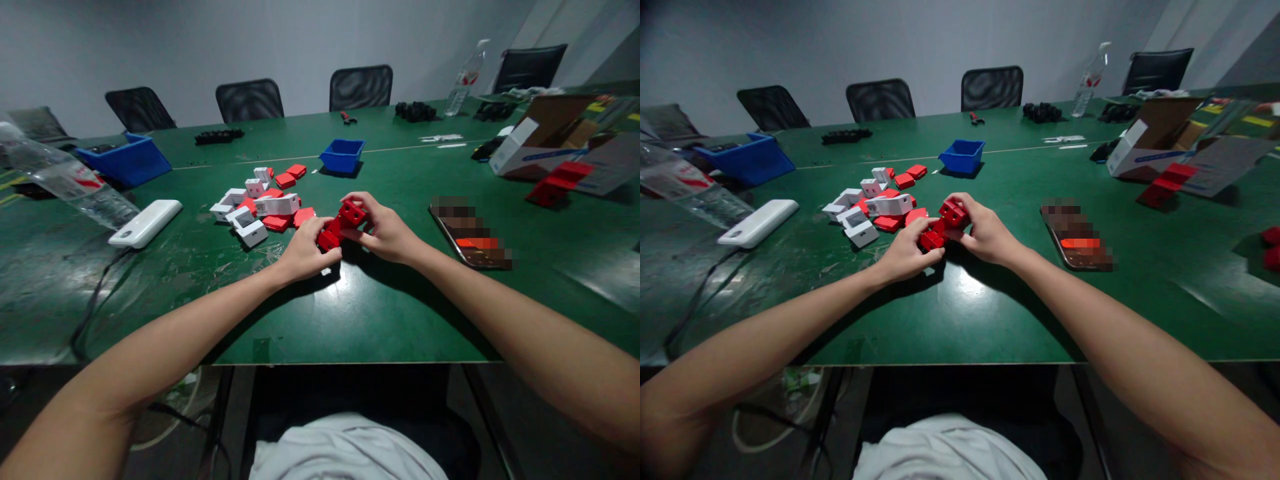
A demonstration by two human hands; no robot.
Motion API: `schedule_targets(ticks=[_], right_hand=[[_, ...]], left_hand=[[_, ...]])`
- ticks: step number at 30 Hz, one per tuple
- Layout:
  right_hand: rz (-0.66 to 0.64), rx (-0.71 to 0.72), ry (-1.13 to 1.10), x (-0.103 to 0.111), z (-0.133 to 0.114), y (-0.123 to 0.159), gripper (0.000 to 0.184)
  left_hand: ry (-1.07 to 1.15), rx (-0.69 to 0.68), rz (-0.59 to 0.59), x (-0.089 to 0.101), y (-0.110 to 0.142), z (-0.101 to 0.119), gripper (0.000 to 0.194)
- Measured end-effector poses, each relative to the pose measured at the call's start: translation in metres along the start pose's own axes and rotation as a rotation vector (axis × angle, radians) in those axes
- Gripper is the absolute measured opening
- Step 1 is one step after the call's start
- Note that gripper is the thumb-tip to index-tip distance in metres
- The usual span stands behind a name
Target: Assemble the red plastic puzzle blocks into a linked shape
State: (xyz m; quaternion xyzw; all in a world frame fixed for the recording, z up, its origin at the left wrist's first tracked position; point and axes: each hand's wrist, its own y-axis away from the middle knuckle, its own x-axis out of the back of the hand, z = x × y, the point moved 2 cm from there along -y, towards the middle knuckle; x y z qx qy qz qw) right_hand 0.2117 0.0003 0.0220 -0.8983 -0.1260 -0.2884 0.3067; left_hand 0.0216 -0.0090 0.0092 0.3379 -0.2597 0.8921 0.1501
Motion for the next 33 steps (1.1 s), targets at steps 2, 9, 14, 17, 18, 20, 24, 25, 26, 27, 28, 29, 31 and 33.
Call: schedule_targets(ticks=[2, 9, 14, 17, 18, 20, 24, 25, 26, 27, 28, 29, 31, 33], right_hand=[[-0.005, -0.018, 0.058, 0.001, 0.005, 0.0, 0.04], [-0.023, -0.083, 0.084, -0.001, 0.017, 0.001, 0.038], [-0.059, -0.083, 0.064, 0.0, 0.011, 0.002, 0.041], [-0.063, -0.085, 0.057, 0.0, 0.009, 0.002, 0.042], [-0.064, -0.087, 0.053, 0.0, 0.009, 0.002, 0.042], [-0.067, -0.088, 0.055, 0.0, 0.009, 0.002, 0.044], [-0.097, -0.069, 0.063, 0.0, 0.006, 0.003, 0.045], [-0.108, -0.065, 0.056, 0.0, 0.005, 0.003, 0.045], [-0.119, -0.064, 0.046, -0.001, 0.003, 0.003, 0.045], [-0.131, -0.065, 0.034, -0.001, 0.002, 0.003, 0.045], [-0.144, -0.067, 0.022, -0.001, 0.001, 0.003, 0.045], [-0.159, -0.071, 0.01, -0.002, 0.0, 0.003, 0.046], [-0.18, -0.083, -0.012, -0.004, -0.001, 0.003, 0.048], [-0.173, -0.094, -0.033, -0.006, -0.002, 0.004, 0.051]], left_hand=[[0.069, 0.026, 0.045, 0.0, 0.001, -0.001, 0.047], [0.363, 0.134, 0.211, 0.002, -0.001, -0.011, 0.05], [0.428, 0.125, 0.278, 0.001, -0.004, -0.018, 0.05], [0.431, 0.133, 0.287, 0.001, -0.004, -0.02, 0.055], [0.438, 0.138, 0.286, 0.001, -0.004, -0.02, 0.057], [0.457, 0.15, 0.286, 0.002, -0.004, -0.019, 0.061], [0.474, 0.19, 0.29, 0.003, -0.004, -0.017, 0.065], [0.478, 0.197, 0.29, 0.003, -0.004, -0.017, 0.066], [0.484, 0.202, 0.288, 0.003, -0.004, -0.017, 0.066], [0.492, 0.205, 0.283, 0.003, -0.004, -0.016, 0.066], [0.497, 0.209, 0.278, 0.002, -0.004, -0.016, 0.066], [0.498, 0.214, 0.27, 0.002, -0.004, -0.016, 0.066], [0.486, 0.222, 0.259, 0.001, -0.005, -0.016, 0.064], [0.464, 0.223, 0.254, 0.001, -0.005, -0.016, 0.062]])
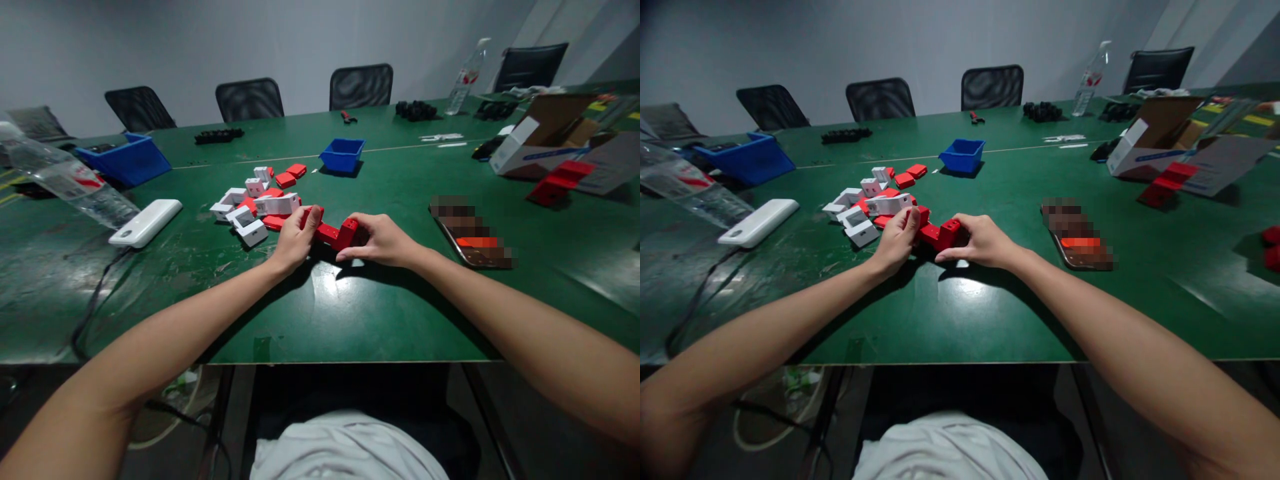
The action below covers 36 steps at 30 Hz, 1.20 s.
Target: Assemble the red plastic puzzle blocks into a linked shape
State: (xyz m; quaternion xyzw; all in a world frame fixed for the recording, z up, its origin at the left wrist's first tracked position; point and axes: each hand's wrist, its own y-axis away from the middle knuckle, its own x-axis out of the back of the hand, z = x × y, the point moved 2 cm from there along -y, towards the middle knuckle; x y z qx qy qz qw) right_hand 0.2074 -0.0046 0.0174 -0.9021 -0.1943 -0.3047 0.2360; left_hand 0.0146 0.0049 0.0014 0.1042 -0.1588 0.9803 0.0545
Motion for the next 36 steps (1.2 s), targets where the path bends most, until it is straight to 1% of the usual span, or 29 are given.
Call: schedule_targets(ticks=[1, 4, 5, 6, 8, 11, 14, 16, 18, 20, 23, 29, 33, 36], right_hand=[[0.013, -0.005, -0.016, -0.002, 0.0, 0.0, 0.055], [0.055, -0.019, -0.097, -0.007, 0.0, 0.002, 0.074], [0.067, -0.023, -0.129, -0.008, 0.001, 0.002, 0.078], [0.082, -0.025, -0.16, -0.009, 0.001, 0.002, 0.077], [0.121, -0.032, -0.216, -0.009, 0.003, 0.001, 0.071], [0.198, -0.073, -0.311, -0.005, 0.01, -0.003, 0.059], [0.241, -0.112, -0.396, -0.002, 0.02, -0.008, 0.054], [0.212, -0.128, -0.433, -0.002, 0.025, -0.009, 0.054], [0.149, -0.144, -0.457, -0.003, 0.027, -0.01, 0.054], [0.089, -0.162, -0.479, -0.004, 0.026, -0.009, 0.055], [0.048, -0.159, -0.491, -0.004, 0.021, -0.007, 0.057], [-0.072, -0.125, -0.384, -0.006, 0.014, -0.004, 0.051], [-0.073, -0.119, -0.332, -0.006, 0.011, -0.003, 0.05], [-0.063, -0.096, -0.27, -0.005, 0.009, -0.002, 0.047]], left_hand=[[-0.01, 0.001, 0.001, 0.0, -0.001, 0.0, 0.061], [-0.021, 0.015, 0.018, 0.001, -0.002, -0.003, 0.059], [-0.022, 0.017, 0.027, 0.001, -0.003, -0.004, 0.058], [-0.025, 0.016, 0.034, 0.002, -0.003, -0.005, 0.057], [-0.039, 0.006, 0.036, 0.002, -0.003, -0.005, 0.054], [-0.059, -0.012, 0.005, 0.001, -0.001, -0.002, 0.05], [-0.051, -0.024, -0.023, -0.001, 0.002, 0.002, 0.048], [-0.022, -0.037, -0.018, -0.002, 0.003, 0.005, 0.049], [0.031, -0.038, -0.013, -0.002, 0.004, 0.005, 0.053], [0.077, -0.027, -0.021, -0.002, 0.004, 0.005, 0.059], [0.107, -0.02, -0.031, -0.003, 0.004, 0.006, 0.064], [0.145, 0.003, -0.003, -0.003, 0.005, 0.007, 0.069], [0.154, 0.004, -0.01, -0.003, 0.004, 0.006, 0.071], [0.141, -0.005, -0.012, -0.003, 0.003, 0.004, 0.068]])
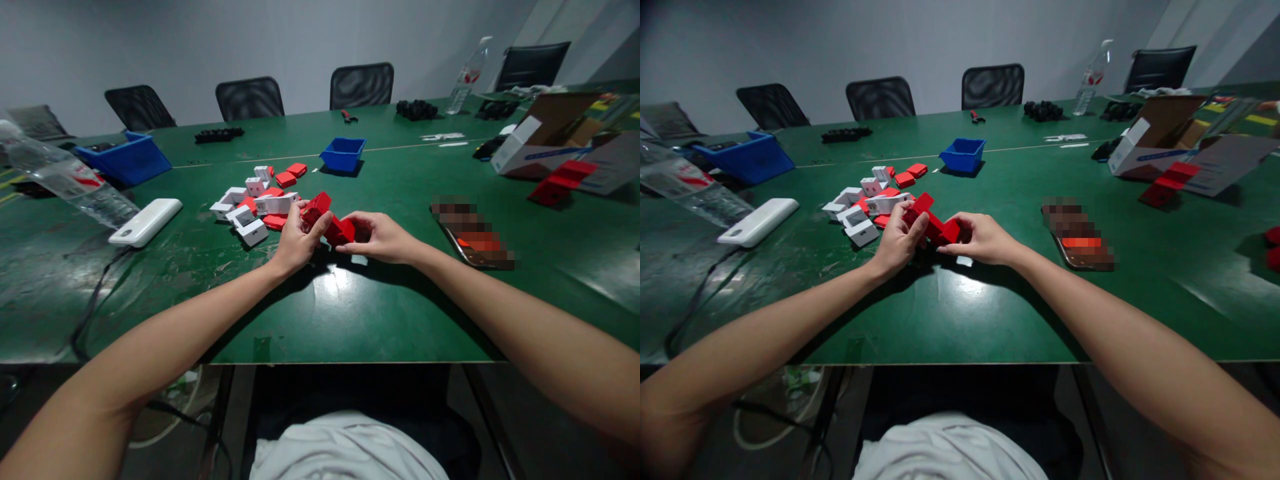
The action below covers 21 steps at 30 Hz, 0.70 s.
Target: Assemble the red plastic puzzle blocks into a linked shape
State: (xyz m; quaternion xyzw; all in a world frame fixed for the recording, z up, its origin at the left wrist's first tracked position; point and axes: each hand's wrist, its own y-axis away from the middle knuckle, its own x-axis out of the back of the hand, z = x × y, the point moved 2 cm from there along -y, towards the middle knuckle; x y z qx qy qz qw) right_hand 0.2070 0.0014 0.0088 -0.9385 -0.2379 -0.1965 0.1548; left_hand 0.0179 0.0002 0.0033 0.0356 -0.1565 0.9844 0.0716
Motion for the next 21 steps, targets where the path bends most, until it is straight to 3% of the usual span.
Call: schedule_targets(ticks=[5, 12, 16, 21], right_hand=[[0.021, 0.051, 0.069, 0.0, 0.001, 0.002, 0.04], [0.019, 0.136, 0.193, -0.002, -0.001, 0.004, 0.049], [0.017, 0.216, 0.309, -0.003, -0.003, 0.004, 0.042], [0.064, 0.446, 0.451, -0.003, -0.001, 0.004, 0.044]], left_hand=[[-0.139, -0.196, 0.023, 0.001, 0.003, 0.001, 0.067], [-0.492, -0.807, -0.099, -0.002, 0.016, 0.016, 0.061], [-0.549, -0.876, -0.114, 0.0, 0.017, 0.017, 0.069], [-0.588, -0.883, -0.191, -0.002, 0.018, 0.016, 0.063]])
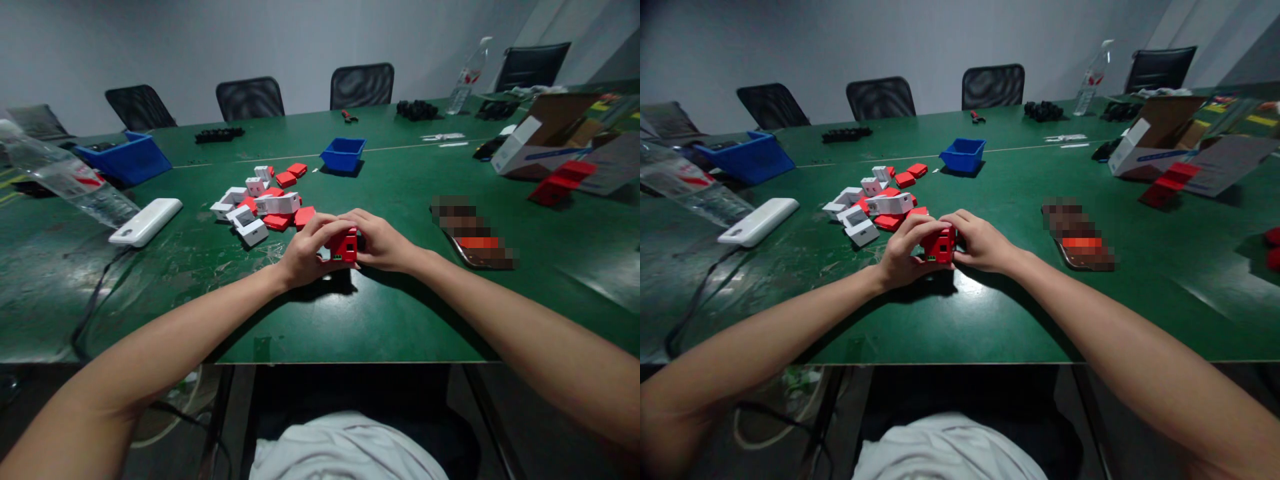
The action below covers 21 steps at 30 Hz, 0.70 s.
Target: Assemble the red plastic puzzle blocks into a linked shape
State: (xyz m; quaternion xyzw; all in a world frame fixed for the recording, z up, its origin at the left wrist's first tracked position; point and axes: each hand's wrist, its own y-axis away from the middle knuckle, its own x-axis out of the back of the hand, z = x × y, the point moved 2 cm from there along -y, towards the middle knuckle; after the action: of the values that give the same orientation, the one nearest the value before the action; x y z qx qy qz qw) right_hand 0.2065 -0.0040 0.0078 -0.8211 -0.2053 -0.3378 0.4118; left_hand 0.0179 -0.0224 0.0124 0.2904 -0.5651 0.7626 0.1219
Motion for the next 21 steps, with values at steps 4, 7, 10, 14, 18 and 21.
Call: schedule_targets(ticks=[4, 7, 10, 14, 18, 21], right_hand=[[0.028, 0.01, 0.008, -0.002, 0.002, 0.001, 0.046], [0.064, -0.018, -0.074, -0.004, 0.003, 0.0, 0.044], [0.088, -0.098, -0.138, -0.004, 0.005, -0.001, 0.038], [0.082, -0.213, -0.22, -0.005, 0.01, -0.002, 0.027], [0.133, -0.247, -0.302, -0.004, 0.012, -0.001, 0.034], [0.138, -0.246, -0.221, -0.003, 0.011, -0.001, 0.033]], left_hand=[[0.018, -0.033, -0.009, -0.001, -0.001, 0.003, 0.059], [0.02, 0.007, 0.029, -0.001, -0.003, 0.002, 0.062], [0.051, 0.182, 0.083, -0.002, -0.002, -0.003, 0.069], [0.099, 0.367, 0.103, -0.005, 0.0, -0.009, 0.059], [0.1, 0.361, 0.079, -0.005, -0.001, -0.009, 0.047], [0.097, 0.321, 0.063, -0.005, -0.002, -0.007, 0.047]])
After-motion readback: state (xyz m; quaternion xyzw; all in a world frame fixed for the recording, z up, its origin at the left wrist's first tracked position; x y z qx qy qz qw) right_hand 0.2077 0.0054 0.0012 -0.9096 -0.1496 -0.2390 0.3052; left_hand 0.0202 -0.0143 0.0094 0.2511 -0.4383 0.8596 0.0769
